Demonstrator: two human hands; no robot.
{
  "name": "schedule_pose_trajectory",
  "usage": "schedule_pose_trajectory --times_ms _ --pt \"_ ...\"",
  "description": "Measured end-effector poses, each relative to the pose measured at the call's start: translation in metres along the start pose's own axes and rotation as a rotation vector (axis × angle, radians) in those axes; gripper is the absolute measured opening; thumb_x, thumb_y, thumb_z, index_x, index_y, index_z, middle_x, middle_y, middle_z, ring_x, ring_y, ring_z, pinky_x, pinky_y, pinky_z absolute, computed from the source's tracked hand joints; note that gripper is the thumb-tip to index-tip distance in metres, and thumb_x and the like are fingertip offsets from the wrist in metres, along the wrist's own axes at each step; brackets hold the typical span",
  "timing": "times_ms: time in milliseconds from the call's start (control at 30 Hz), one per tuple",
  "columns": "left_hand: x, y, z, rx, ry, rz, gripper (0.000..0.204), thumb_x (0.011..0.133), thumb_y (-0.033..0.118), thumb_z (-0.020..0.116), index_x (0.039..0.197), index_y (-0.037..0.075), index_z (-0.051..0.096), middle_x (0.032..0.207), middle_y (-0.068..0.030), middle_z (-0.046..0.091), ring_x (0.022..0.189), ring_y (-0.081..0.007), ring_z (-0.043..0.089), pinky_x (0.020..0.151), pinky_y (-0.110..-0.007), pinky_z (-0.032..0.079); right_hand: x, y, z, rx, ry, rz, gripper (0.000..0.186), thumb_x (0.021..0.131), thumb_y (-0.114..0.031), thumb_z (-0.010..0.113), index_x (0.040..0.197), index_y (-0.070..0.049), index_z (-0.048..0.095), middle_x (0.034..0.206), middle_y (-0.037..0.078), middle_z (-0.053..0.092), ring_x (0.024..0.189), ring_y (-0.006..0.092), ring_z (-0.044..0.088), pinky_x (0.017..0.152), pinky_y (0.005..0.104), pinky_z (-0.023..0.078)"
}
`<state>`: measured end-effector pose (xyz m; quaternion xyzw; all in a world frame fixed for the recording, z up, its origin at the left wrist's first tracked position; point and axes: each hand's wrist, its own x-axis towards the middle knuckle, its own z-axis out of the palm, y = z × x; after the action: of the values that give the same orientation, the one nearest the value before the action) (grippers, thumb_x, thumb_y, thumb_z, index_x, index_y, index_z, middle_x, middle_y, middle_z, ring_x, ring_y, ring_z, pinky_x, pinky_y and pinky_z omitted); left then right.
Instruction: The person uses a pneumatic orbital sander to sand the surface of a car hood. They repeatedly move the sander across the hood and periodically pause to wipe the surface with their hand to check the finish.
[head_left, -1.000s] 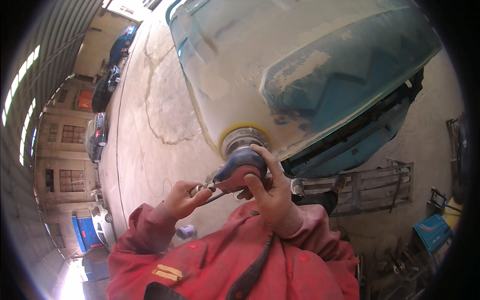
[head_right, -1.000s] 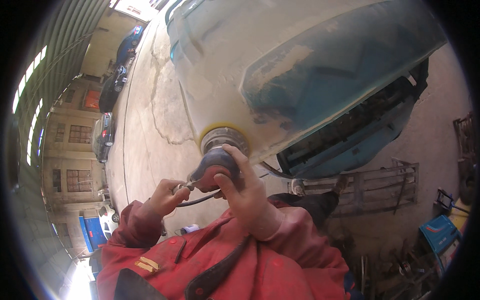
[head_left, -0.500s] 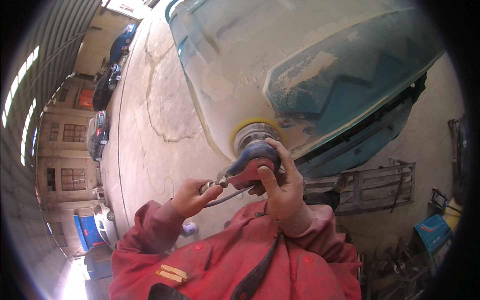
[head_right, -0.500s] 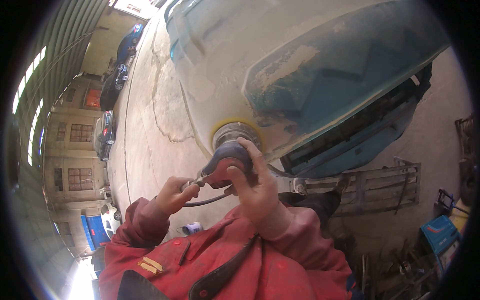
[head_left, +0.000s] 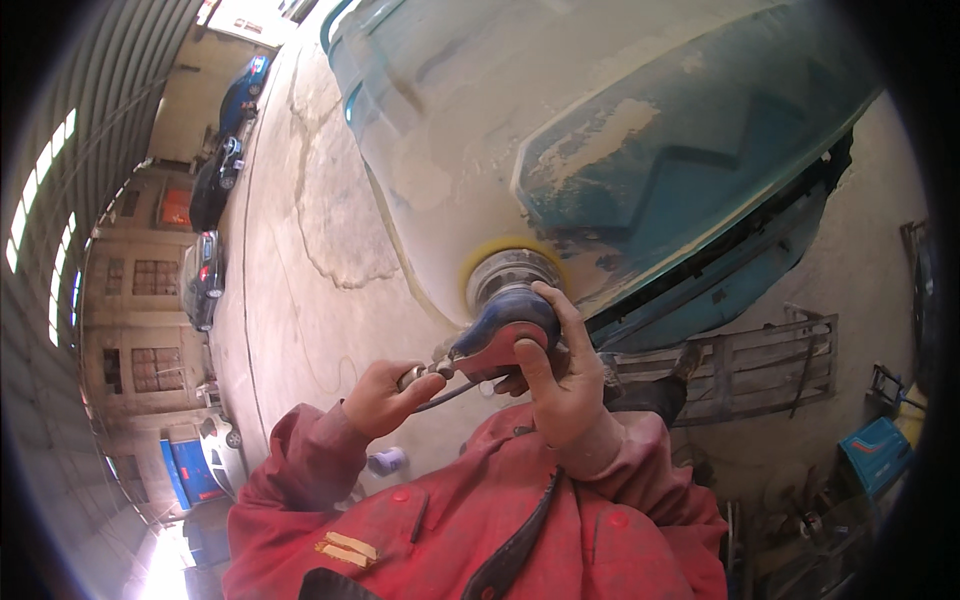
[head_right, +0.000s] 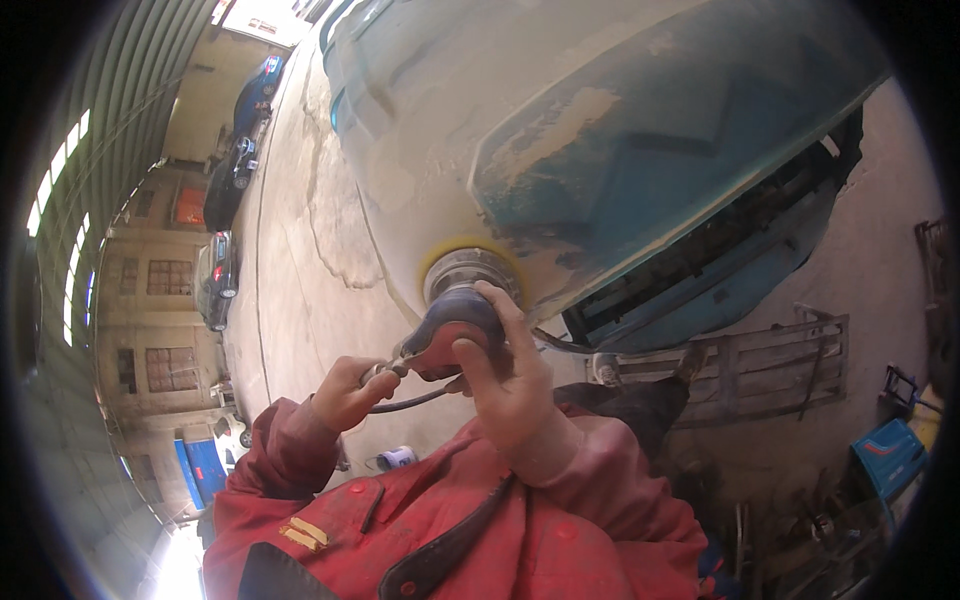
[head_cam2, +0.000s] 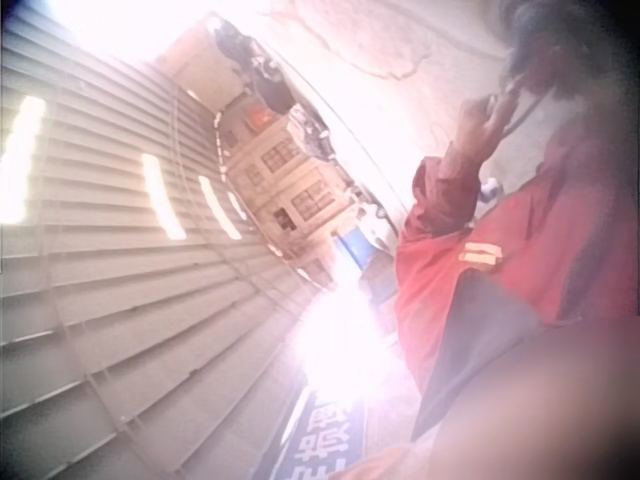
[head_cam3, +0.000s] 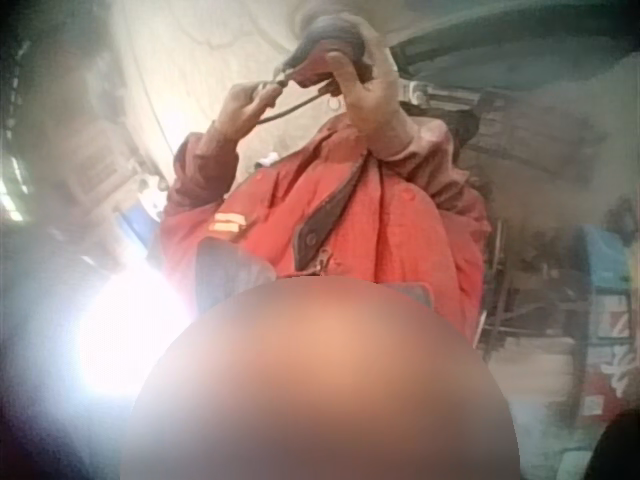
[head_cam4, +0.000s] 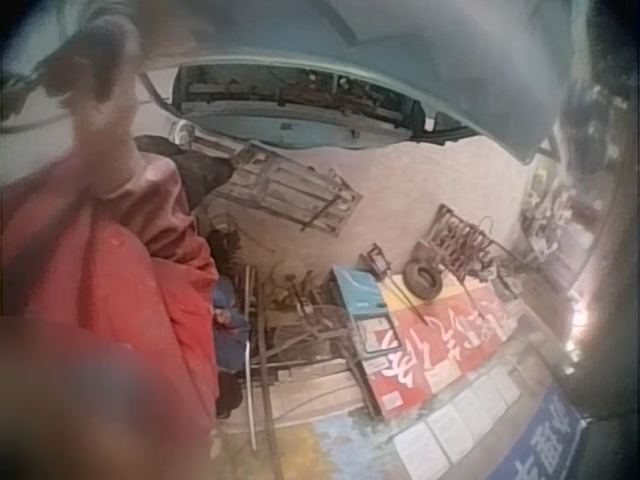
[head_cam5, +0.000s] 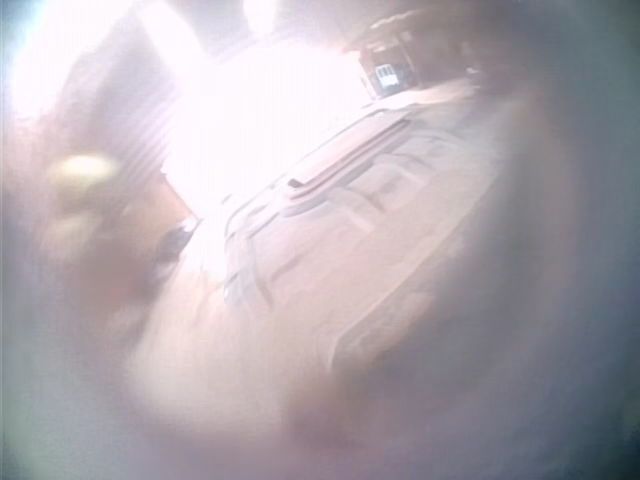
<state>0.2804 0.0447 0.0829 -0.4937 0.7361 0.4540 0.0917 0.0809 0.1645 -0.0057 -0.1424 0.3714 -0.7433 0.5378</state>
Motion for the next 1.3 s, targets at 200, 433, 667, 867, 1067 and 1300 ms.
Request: schedule_pose_trajectory --times_ms 200,433,667,867,1067,1300 --pt "0.003 0.010 -0.012 0.146 -0.003 -0.042 0.047 0.102 0.041 0.069 0.080 -0.001 0.064 0.062 -0.0009 0.042 0.064 -0.0099 0.036 0.055 -0.034 0.036 -0.004 0.006 -0.003 0.077 0.002 -0.001 0.060 0.105 -0.014 0.064 0.158 -0.009 0.036 0.107 0.009 0.068 0.074 0.0109 0.067 0.063 0.0226 0.056" --pt "0.017 0.039 -0.014 0.280 -0.028 -0.022 0.048 0.101 0.040 0.071 0.078 -0.001 0.063 0.060 -0.0026 0.038 0.062 -0.0108 0.034 0.053 -0.036 0.035 -0.003 0.008 -0.015 0.189 0.024 -0.044 0.060 0.106 -0.013 0.061 0.158 -0.010 0.032 0.107 0.011 0.069 0.072 0.0120 0.067 0.061 0.0230 0.054" --pt "0.017 0.063 -0.024 0.360 -0.063 -0.068 0.048 0.101 0.039 0.072 0.077 -0.002 0.063 0.059 -0.0024 0.039 0.061 -0.0105 0.034 0.053 -0.036 0.035 -0.003 -0.002 -0.016 0.257 0.034 -0.023 0.060 0.105 -0.009 0.062 0.158 -0.011 0.034 0.104 0.011 0.069 0.074 0.0114 0.066 0.063 0.0230 0.054" --pt "0.015 0.061 -0.027 0.350 -0.076 -0.056 0.046 0.101 0.036 0.072 0.077 -0.002 0.063 0.059 -0.0020 0.039 0.061 -0.0098 0.035 0.053 -0.035 0.035 -0.006 0.000 -0.012 0.259 0.066 -0.030 0.059 0.104 -0.008 0.063 0.156 -0.011 0.035 0.107 0.011 0.068 0.074 0.0112 0.066 0.065 0.0243 0.056" --pt "0.006 0.055 -0.023 0.299 -0.043 -0.102 0.043 0.100 0.035 0.072 0.079 -0.002 0.064 0.059 -0.0030 0.040 0.062 -0.0097 0.036 0.054 -0.035 0.037 -0.008 0.004 -0.011 0.262 0.005 0.030 0.061 0.103 -0.008 0.066 0.156 -0.011 0.037 0.105 0.010 0.067 0.077 0.0107 0.066 0.065 0.0240 0.056" --pt "0.022 0.076 -0.024 0.525 -0.025 -0.016 0.043 0.099 0.036 0.074 0.079 -0.001 0.064 0.057 -0.0095 0.044 0.055 -0.0163 0.037 0.053 -0.037 0.039 -0.003 0.001 -0.016 0.271 0.075 -0.105 0.061 0.103 -0.007 0.066 0.157 -0.010 0.036 0.104 0.011 0.067 0.078 0.0114 0.066 0.064 0.0243 0.056"
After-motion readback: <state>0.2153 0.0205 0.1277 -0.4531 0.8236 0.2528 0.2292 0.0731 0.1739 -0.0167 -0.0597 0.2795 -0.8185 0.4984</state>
